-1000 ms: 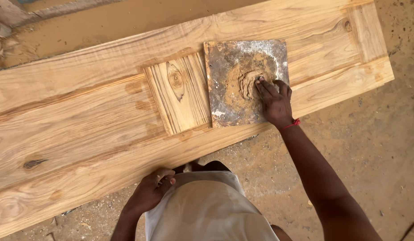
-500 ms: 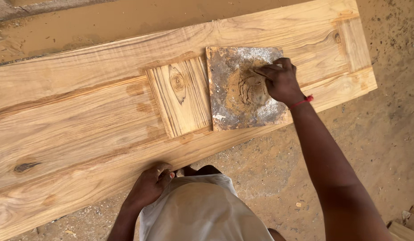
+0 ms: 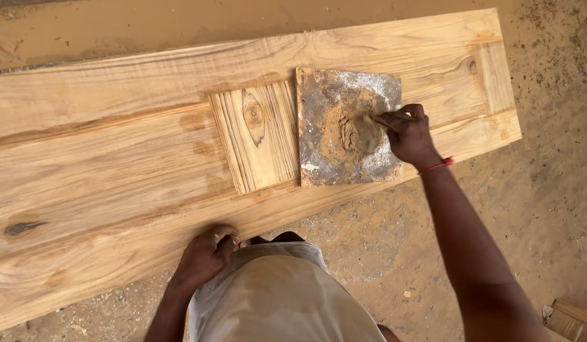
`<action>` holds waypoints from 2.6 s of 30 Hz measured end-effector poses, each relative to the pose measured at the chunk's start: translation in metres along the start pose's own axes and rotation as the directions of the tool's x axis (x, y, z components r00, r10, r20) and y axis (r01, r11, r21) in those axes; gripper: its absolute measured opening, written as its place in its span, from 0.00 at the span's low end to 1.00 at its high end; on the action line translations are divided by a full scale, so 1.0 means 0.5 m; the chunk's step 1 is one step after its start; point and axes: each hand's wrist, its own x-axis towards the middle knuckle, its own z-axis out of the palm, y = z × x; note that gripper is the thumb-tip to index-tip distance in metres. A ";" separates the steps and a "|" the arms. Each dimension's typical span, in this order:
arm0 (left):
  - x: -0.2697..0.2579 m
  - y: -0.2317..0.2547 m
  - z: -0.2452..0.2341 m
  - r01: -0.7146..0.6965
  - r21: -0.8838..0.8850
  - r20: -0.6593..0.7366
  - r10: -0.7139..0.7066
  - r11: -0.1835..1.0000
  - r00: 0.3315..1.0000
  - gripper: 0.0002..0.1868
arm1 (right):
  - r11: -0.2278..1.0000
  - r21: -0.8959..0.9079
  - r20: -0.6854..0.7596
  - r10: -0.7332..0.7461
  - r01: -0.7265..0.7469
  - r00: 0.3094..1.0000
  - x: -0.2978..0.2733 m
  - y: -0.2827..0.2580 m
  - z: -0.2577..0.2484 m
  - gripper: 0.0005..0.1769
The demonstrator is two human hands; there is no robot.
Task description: The person sands a wooden door with a sanding block, focusing on the edges and corners. They periodically dip the sanding block into a container of wood filler paste and continue sanding the door's surface.
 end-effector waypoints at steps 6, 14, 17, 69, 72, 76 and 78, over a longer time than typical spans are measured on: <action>0.023 -0.001 -0.003 0.140 -0.049 0.094 -0.135 0.989 0.986 0.16 | 0.972 -0.231 -0.164 -0.009 -0.030 0.986 -0.094 -0.097 0.086 0.27; 0.027 0.021 -0.006 0.219 0.005 0.125 -0.218 0.976 0.968 0.17 | 0.997 -0.020 -0.163 0.070 -0.074 0.984 -0.070 -0.028 0.043 0.18; 0.031 0.023 -0.010 0.220 -0.014 0.135 -0.216 0.975 0.967 0.17 | 0.987 -0.161 -0.169 -0.043 0.016 0.985 -0.071 -0.073 0.071 0.14; 0.018 -0.032 -0.005 0.087 -0.287 0.087 -0.065 0.954 0.994 0.13 | 0.024 0.993 0.092 0.468 -0.117 0.879 -0.120 -0.171 0.018 0.18; 0.011 -0.027 -0.008 0.108 -0.271 0.096 -0.085 0.956 0.992 0.13 | 0.028 0.995 0.074 0.397 -0.092 0.915 -0.071 -0.227 0.007 0.18; 0.009 -0.018 -0.015 0.145 -0.247 0.106 -0.122 0.958 0.987 0.14 | 0.502 0.846 0.059 0.251 -0.182 0.966 0.045 -0.311 0.001 0.15; 0.009 -0.016 -0.020 0.125 -0.260 0.103 -0.101 0.957 0.989 0.14 | 0.754 0.654 -0.144 0.039 0.066 0.989 0.128 -0.354 0.013 0.17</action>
